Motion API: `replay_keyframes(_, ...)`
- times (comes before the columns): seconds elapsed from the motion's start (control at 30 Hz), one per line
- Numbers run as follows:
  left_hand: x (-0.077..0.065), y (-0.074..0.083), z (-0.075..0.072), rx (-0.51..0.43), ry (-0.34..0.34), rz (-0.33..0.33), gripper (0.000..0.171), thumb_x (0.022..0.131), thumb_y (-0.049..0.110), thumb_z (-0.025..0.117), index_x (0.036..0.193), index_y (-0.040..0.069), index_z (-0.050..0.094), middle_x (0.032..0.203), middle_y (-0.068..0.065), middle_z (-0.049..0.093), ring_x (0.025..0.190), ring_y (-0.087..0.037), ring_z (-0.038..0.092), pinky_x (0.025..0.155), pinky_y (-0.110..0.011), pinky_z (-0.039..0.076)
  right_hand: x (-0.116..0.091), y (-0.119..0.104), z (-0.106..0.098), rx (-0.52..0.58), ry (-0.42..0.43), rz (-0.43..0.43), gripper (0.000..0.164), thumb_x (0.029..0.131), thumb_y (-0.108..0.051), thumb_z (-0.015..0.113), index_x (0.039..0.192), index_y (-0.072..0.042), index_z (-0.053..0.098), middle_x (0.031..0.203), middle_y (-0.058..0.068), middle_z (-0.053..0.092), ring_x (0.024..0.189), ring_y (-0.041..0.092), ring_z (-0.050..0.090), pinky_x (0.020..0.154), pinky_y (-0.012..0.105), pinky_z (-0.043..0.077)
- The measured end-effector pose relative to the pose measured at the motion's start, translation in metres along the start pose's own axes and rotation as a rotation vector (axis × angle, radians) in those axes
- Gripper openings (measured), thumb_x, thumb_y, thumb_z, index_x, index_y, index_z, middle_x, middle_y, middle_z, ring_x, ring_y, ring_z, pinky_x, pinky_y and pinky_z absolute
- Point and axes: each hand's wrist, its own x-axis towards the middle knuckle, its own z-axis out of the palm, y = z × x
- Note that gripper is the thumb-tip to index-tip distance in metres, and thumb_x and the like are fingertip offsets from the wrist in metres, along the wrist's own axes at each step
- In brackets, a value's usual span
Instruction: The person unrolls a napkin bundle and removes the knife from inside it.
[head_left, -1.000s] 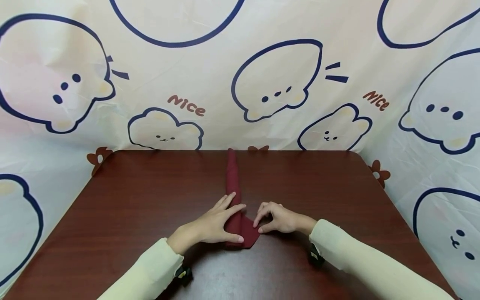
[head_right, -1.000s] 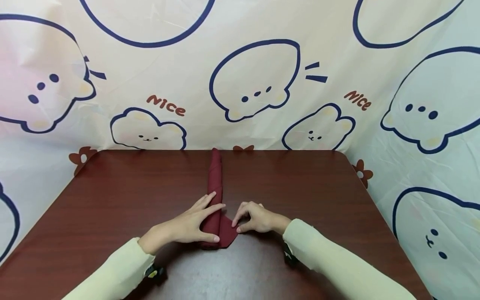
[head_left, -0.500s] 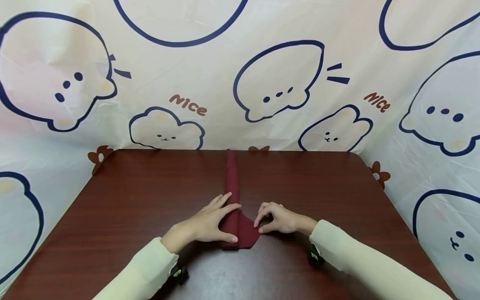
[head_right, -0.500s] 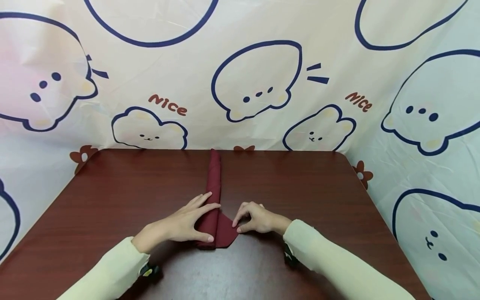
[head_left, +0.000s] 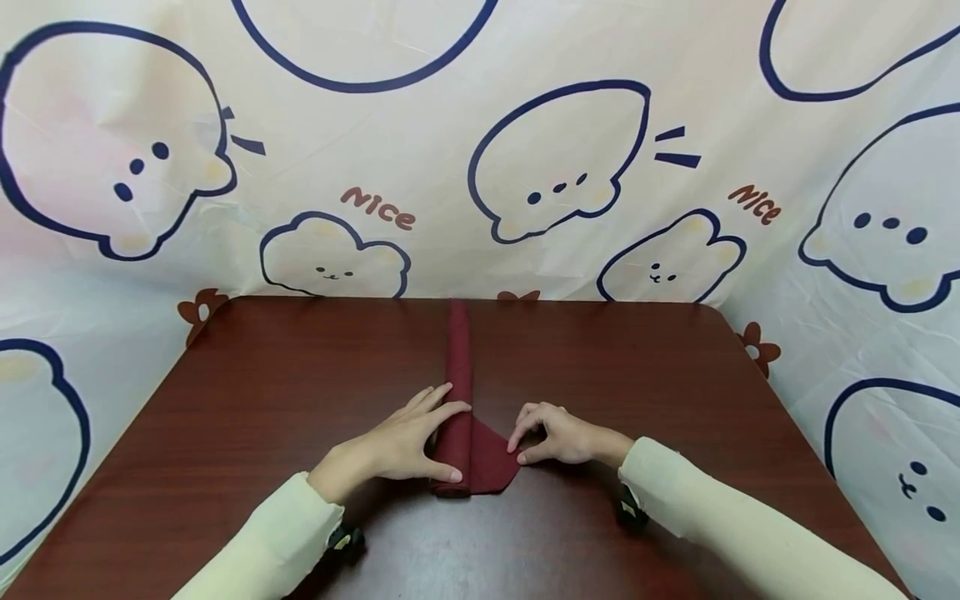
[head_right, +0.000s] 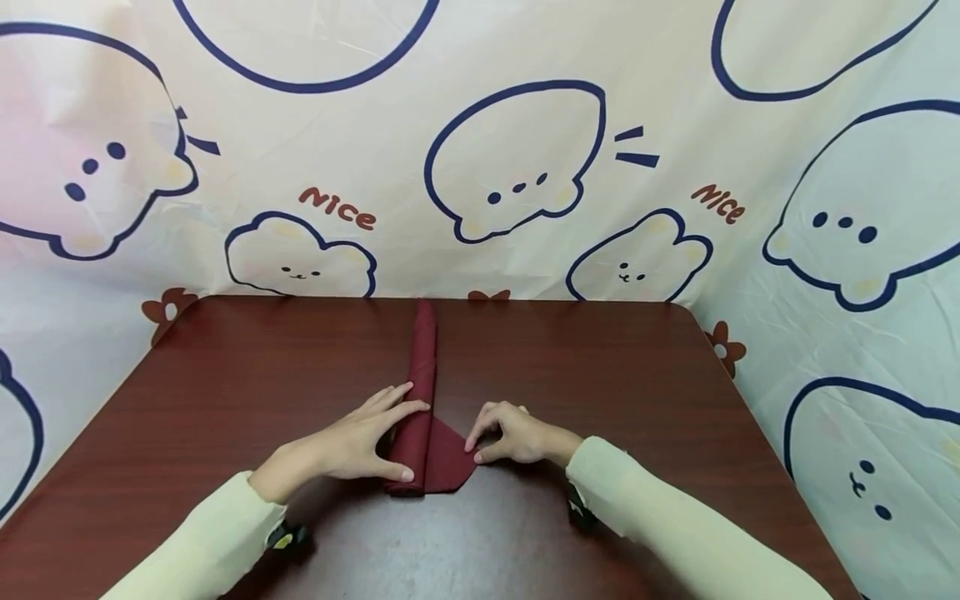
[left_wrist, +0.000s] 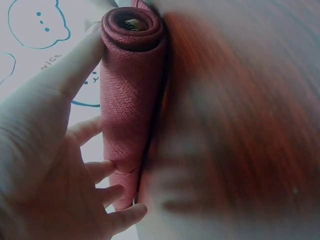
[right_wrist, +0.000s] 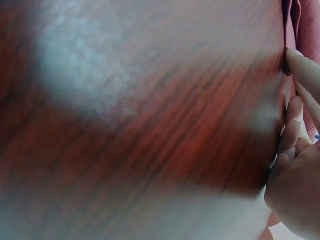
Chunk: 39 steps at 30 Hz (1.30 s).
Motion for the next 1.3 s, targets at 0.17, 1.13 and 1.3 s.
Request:
replay_keyframes(0.17,-0.002,-0.004,-0.001,-0.006,0.004,0.009,0.092,0.076,0.056,0.083,0.153,0.026,0.041,0.169,-0.011,0.019,0.155,-0.046,0.015,0.115,-0.071,0.029,-0.001,0.001,0.001,0.005,-0.008,0.003,0.01,0.085,-0.021,0.082,0.095,-0.023,0.081,0.1,-0.004,0.064,0.1,0.007,0.053,0.093,0.042,0.03)
replay_keyframes(1.13,-0.029,-0.025,-0.011,-0.073,0.03,-0.005,0.095,0.079,0.043,0.085,0.156,0.016,0.036,0.167,-0.016,0.024,0.154,-0.046,0.018,0.116,-0.068,0.029,-0.001,-0.001,0.0,0.013,0.008,-0.024,0.01,0.084,-0.019,0.082,0.094,-0.019,0.081,0.098,-0.003,0.064,0.099,0.007,0.054,0.092,0.04,0.031)
replay_keyframes(1.3,-0.034,-0.03,-0.016,-0.072,0.012,-0.001,0.096,0.077,0.039,0.087,0.155,0.011,0.037,0.165,-0.021,0.026,0.152,-0.05,0.02,0.114,-0.069,0.03,0.0,0.0,0.001,0.031,0.001,-0.029,0.01,0.084,-0.019,0.082,0.095,-0.018,0.081,0.098,-0.001,0.065,0.098,0.007,0.055,0.091,0.033,0.036)
